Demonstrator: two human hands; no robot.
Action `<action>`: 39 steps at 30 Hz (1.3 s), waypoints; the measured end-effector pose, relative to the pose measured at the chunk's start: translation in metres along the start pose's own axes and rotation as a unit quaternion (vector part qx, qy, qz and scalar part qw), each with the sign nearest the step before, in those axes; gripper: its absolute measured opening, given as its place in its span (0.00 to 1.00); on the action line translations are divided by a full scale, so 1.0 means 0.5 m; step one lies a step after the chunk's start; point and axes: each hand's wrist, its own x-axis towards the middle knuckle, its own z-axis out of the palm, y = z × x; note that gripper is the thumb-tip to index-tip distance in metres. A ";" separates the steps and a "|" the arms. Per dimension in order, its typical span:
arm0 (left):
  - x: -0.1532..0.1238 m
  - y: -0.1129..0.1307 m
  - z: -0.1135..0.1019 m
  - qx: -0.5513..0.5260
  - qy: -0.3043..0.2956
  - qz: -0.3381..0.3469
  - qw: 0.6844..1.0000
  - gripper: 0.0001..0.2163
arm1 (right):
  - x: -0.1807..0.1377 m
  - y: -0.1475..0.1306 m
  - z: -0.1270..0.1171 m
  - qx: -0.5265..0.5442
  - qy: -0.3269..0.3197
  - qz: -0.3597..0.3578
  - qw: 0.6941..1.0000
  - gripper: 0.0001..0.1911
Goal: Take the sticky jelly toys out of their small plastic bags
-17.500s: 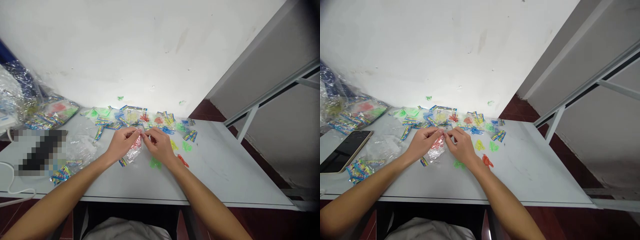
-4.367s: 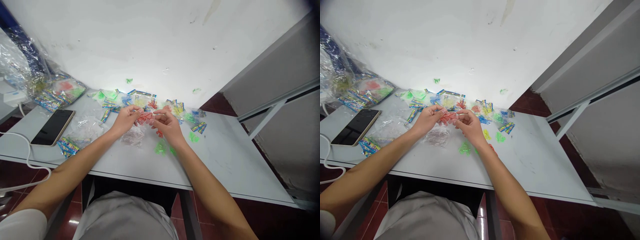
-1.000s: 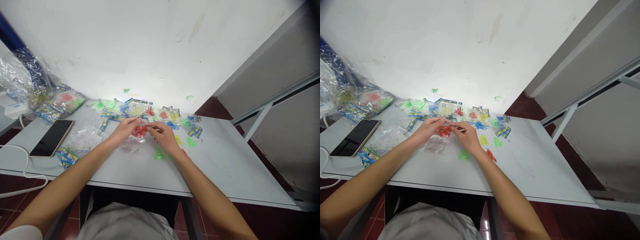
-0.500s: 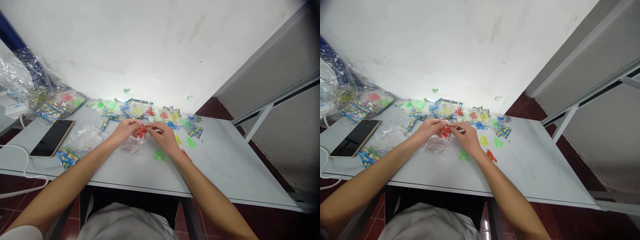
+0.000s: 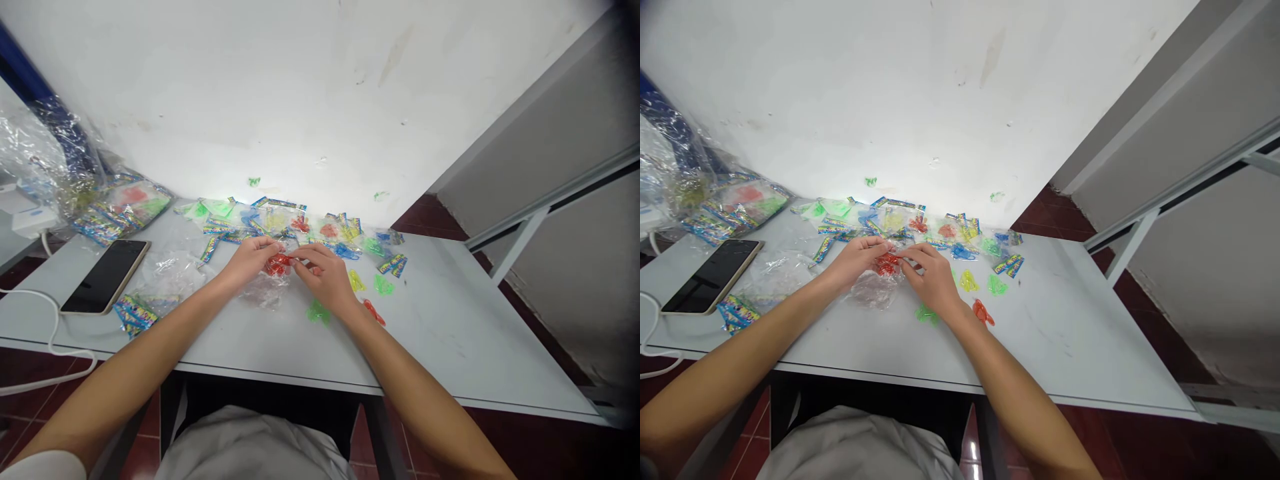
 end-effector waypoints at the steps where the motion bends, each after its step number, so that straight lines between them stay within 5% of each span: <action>1: -0.001 0.001 0.000 -0.001 0.000 0.000 1.000 0.12 | -0.001 0.001 0.000 -0.003 0.000 -0.003 1.000 0.10; 24: 0.001 -0.003 0.008 -0.088 0.053 0.012 0.995 0.08 | -0.013 0.021 0.023 -0.081 -0.015 -0.101 0.991 0.09; 39: 0.000 0.004 0.007 -0.112 0.072 0.010 0.991 0.09 | -0.014 0.015 0.023 -0.070 -0.029 -0.096 0.993 0.09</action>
